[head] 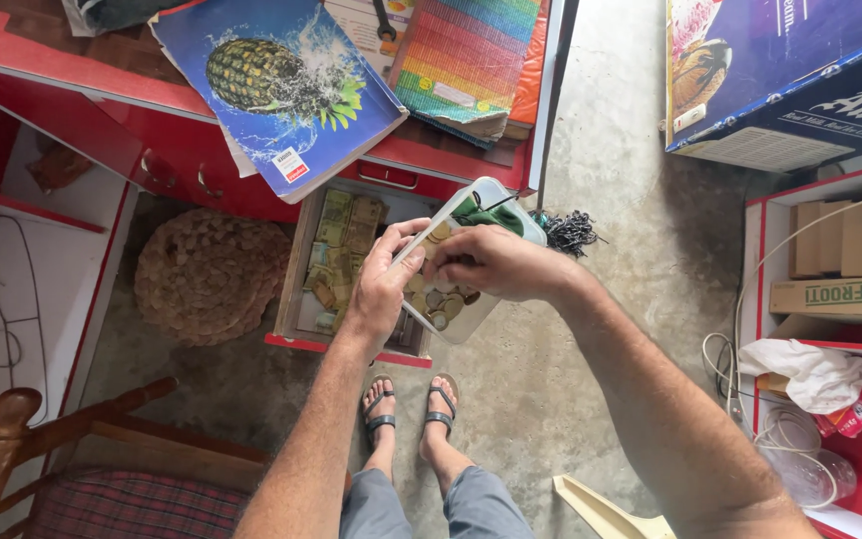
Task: The recorder counts money from a drawer, pays a customer, and then mops the floor in a small shop.
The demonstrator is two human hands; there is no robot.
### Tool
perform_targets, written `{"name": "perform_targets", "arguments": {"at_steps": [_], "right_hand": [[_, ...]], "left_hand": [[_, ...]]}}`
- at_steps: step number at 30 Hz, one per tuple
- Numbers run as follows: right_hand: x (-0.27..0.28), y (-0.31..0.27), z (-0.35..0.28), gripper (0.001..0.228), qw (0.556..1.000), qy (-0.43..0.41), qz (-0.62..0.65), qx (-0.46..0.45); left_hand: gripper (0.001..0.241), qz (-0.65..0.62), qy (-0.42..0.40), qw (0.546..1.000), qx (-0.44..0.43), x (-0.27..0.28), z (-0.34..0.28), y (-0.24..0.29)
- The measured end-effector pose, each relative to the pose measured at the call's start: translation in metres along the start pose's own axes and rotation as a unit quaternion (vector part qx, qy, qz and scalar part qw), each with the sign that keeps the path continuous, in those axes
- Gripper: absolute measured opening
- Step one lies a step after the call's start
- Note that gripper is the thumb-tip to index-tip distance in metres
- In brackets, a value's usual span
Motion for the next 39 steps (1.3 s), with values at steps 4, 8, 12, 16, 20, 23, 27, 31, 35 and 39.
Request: {"name": "perform_targets", "arguments": {"at_steps": [4,8,12,16,20,23,27,31,35,39], "right_hand": [[-0.008,0.005,0.005,0.019,0.997,0.004,-0.02,-0.068],[-0.016,-0.01,0.002,0.023,0.992,-0.046,-0.08,-0.088],[-0.022,-0.022,0.002,0.019,0.99,-0.093,-0.096,-0.035],[-0.029,-0.016,0.007,0.023,0.988,-0.095,-0.109,-0.06],[-0.038,-0.009,0.01,0.015,0.978,-0.081,-0.192,0.012],[-0.038,-0.008,0.012,0.015,0.978,-0.064,-0.193,0.045],[-0.033,-0.015,0.012,0.018,0.979,-0.079,-0.188,0.031],[-0.038,-0.006,0.016,0.02,0.983,-0.051,-0.171,0.05],[-0.039,-0.004,0.019,0.022,0.979,-0.045,-0.197,-0.006],[-0.037,-0.001,0.021,0.019,0.977,-0.051,-0.207,-0.012]], "left_hand": [[0.045,-0.038,-0.006,0.999,0.015,-0.001,0.001,0.0],[0.045,0.01,0.002,1.0,0.026,0.001,0.002,-0.003],[0.046,0.025,0.004,0.999,0.038,0.004,-0.001,-0.003],[0.046,0.019,0.001,0.999,0.038,0.005,-0.002,-0.006],[0.045,0.002,0.006,1.0,0.028,0.005,0.0,-0.012],[0.044,0.003,0.008,1.0,0.026,0.006,0.001,-0.015],[0.042,-0.003,0.008,1.0,0.028,0.007,0.001,-0.014],[0.043,-0.017,0.01,0.999,0.038,0.007,0.006,-0.021],[0.043,-0.017,-0.006,0.999,0.029,0.006,0.008,-0.026],[0.045,0.026,0.002,0.999,0.047,0.01,0.011,-0.024]]}}
Point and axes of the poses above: each hand's wrist, its own z-axis towards the middle knuckle, its own x-axis out of the back of the hand, y = z × x, the point moved 3 cm from there along z, towards the middle knuckle, and after that the axes turned 7 degrees about -x, right-handed, at the moved point
